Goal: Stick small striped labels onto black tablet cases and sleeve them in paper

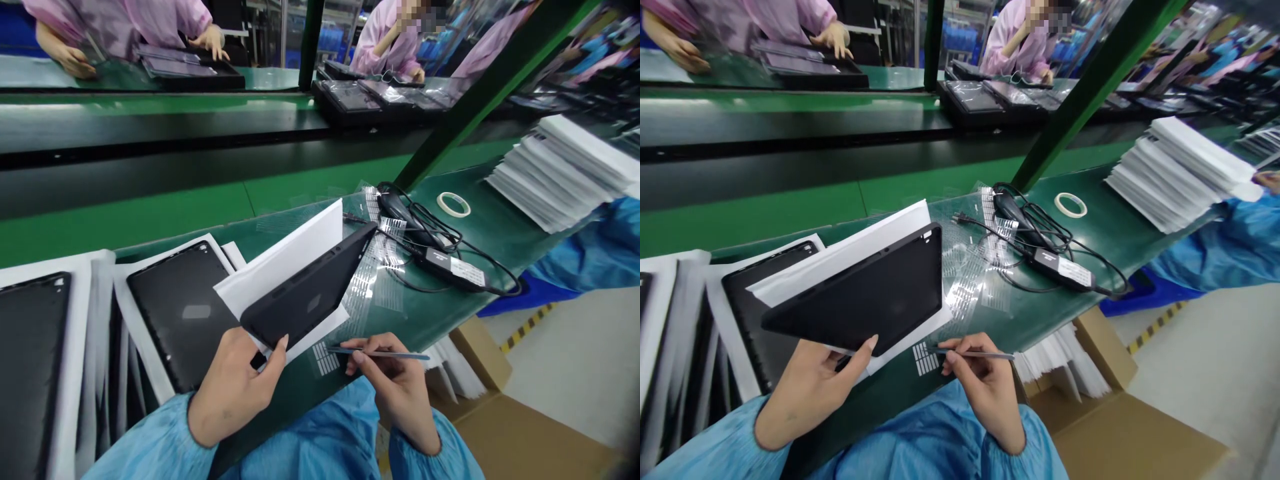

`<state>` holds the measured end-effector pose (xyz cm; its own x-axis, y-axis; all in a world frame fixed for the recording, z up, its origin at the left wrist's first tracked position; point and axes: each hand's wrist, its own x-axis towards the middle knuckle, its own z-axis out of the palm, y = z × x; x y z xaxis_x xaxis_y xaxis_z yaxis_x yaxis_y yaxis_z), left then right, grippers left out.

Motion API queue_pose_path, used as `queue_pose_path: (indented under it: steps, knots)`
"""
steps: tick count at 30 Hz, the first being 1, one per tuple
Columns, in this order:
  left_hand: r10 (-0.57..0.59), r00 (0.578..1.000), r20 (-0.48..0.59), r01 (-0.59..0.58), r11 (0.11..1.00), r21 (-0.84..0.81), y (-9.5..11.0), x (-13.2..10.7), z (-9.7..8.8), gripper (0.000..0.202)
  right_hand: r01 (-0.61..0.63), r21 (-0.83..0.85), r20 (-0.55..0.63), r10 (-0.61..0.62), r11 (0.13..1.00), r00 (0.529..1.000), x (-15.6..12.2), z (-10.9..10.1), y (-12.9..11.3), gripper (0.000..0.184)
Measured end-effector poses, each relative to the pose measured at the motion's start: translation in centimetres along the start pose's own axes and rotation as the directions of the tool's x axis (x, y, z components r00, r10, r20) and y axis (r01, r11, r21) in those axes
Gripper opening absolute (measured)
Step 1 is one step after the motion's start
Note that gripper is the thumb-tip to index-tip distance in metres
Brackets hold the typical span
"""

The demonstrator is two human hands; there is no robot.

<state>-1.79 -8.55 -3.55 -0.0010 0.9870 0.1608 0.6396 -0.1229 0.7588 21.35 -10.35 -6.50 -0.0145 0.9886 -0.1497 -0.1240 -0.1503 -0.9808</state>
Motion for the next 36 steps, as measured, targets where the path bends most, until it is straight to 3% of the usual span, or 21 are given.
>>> queue_pose_path:
  steps: [4, 11, 16, 27, 30, 33, 36]
  knots:
    - [-0.015, 1.0, -0.014, 0.015, 1.0, 0.02, -0.1, -0.2, 0.1, 0.039, -0.001, -0.018, -0.013, 0.001, 1.0, 1.0, 0.0, 0.0, 0.1, 0.01]
    - [0.014, 1.0, -0.007, -0.013, 0.999, 0.048, 0.1, -0.2, 0.0, 0.042, -0.025, -0.02, 0.025, 0.026, 0.999, 0.999, -0.1, -0.1, 0.0, 0.011]
    - [0.044, 0.999, -0.017, -0.043, 0.996, 0.074, 0.3, -0.1, 0.0, 0.044, 0.007, 0.013, -0.026, -0.006, 1.0, 1.0, 0.0, -0.1, 0.4, 0.011]
    - [0.102, 0.995, -0.006, -0.101, 0.992, 0.075, 0.4, 0.1, 0.0, 0.035, 0.002, -0.01, -0.054, -0.002, 1.0, 0.999, 0.0, -0.3, -0.4, 0.012]
    - [0.081, 0.997, 0.003, -0.081, 0.995, 0.052, 0.4, 0.1, 0.2, 0.026, 0.104, 0.009, -0.2, -0.1, 0.995, 0.975, 0.0, -0.4, -0.9, 0.014]
    - [0.108, 0.994, 0.015, -0.108, 0.993, 0.043, 0.6, 0.2, 0.1, 0.026, 0.226, -0.009, -0.413, -0.209, 0.974, 0.886, 0.5, 0.4, -1.3, 0.018]
    - [0.161, 0.987, 0.018, -0.162, 0.986, 0.043, 0.8, 0.4, -0.1, 0.032, 0.215, -0.08, -0.49, -0.227, 0.973, 0.842, 1.3, 1.4, -0.9, 0.021]
